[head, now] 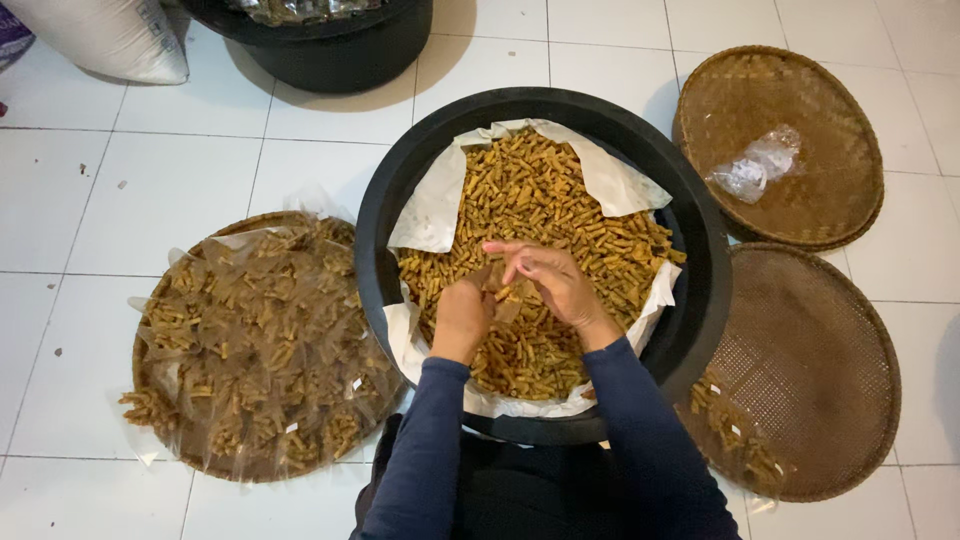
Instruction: The person sits on the floor in front of a large basin filled with dried snack sticks. They repeatedly pick up pieces, place them into a small clear plastic bag, and set filled bags on a woven tray beside them, continuing the bagging cycle throughout the clip.
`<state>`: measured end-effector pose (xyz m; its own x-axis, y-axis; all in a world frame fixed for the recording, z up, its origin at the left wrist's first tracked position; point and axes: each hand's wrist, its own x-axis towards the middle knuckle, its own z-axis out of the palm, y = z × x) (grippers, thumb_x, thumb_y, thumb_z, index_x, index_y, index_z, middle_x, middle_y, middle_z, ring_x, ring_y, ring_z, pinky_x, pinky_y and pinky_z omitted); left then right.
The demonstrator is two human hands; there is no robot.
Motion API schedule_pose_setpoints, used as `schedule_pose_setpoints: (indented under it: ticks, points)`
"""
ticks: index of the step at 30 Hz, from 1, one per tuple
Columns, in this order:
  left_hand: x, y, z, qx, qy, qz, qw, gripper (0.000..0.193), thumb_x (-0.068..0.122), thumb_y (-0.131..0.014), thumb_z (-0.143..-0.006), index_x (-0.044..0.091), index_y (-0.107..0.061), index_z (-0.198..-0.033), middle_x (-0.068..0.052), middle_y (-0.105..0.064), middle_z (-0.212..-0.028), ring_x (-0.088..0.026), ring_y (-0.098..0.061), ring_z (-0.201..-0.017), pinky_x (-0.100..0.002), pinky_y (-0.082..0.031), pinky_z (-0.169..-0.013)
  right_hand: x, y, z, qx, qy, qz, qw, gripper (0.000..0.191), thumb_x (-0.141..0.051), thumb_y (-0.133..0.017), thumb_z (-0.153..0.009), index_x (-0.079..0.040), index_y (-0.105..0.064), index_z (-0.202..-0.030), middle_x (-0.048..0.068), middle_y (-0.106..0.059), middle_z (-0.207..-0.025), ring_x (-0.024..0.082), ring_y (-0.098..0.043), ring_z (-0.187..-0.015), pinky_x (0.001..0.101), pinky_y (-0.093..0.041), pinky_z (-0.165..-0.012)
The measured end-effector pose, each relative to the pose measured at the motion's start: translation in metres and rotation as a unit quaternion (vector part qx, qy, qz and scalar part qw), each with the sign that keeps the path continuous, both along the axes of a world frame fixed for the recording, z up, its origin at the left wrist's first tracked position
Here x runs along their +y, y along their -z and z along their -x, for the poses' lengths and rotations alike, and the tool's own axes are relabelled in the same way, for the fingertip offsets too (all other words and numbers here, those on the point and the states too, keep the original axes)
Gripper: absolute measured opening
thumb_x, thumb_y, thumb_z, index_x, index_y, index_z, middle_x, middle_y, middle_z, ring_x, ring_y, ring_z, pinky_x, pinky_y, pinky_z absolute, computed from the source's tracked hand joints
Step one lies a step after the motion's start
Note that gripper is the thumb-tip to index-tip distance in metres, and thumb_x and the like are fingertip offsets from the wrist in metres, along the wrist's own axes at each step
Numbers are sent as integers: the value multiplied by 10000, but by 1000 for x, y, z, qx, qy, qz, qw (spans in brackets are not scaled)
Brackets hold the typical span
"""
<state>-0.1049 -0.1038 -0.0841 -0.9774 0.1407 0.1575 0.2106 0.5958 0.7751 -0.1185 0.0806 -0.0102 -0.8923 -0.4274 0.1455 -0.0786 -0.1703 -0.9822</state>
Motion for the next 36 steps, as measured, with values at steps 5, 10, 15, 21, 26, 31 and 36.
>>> schedule_pose_setpoints:
  ticks: [5, 10, 15, 21, 26, 31, 36]
  points:
    - [-4, -6, 2, -16, -20, 11, 1000, 432, 106, -675, -826, 18, -698, -1248, -276, -717, -959, -433, -708, -891, -498, -560, -803, 8, -27, -2, 155, 36, -229, 960, 240, -178, -625, -969, -76, -752, -1145, 189, -472, -1601, 339, -482, -1446, 452, -450, -1106]
    - [-6, -5, 2, -30, -40, -21, 999, 379, 113, -651, -850, 28, -727, -1212, -272, -721, -985, -441, -698, -932, -498, -554, -813, 13, -40, -6, 47, 37, -500, 864, 388, -333, -731, -927, -209, -663, -1288, 175, -602, -1302, 292, -706, -1050, 425, -543, -950]
    - [-4, -15, -2, 1, -27, -34, 999, 413, 129, -677, -825, 7, -705, -1219, -280, -718, -1047, -434, -702, -971, -479, -556, -849, 2, -29, -21, 109, 22, -566, 817, 323, -326, -728, -883, -157, -689, -1155, 158, -696, -1044, 363, -679, -963, 496, -535, -817]
    - [4, -58, -14, -73, 1, -248, 966, 305, 221, -659, -957, 59, -742, -1201, -146, -759, -1063, -217, -757, -740, -336, -602, -609, 29, -28, -33, 159, 96, -574, 797, 189, -258, -664, -933, -105, -721, -1029, 151, -701, -990, 392, -675, -935, 510, -523, -771]
    - [3, -80, -17, -45, -86, -279, 955, 223, 205, -676, -979, 34, -761, -1093, -127, -740, -1026, -177, -687, -654, -314, -565, -556, 129, -62, -76, -96, 202, -391, 893, 150, -175, -627, -1011, -55, -707, -1051, 110, -756, -917, 224, -726, -778, 353, -593, -686]
    - [7, -70, -19, 154, -54, -108, 981, 163, 153, -699, -990, 42, -763, -1091, -153, -746, -1046, -300, -714, -906, -385, -565, -806, 263, -95, -159, -107, 422, -107, 894, 118, -86, -560, -1038, -63, -643, -1118, 102, -706, -1032, 221, -741, -854, 396, -642, -749]
    - [15, -65, -24, 190, -30, -63, 979, 157, 141, -702, -992, 28, -741, -1095, -162, -741, -1103, -345, -701, -1008, -412, -557, -861, 354, -35, -207, -89, 554, -119, 819, 84, -32, -553, -1085, -61, -610, -1031, 97, -660, -1001, 225, -739, -873, 392, -634, -737]
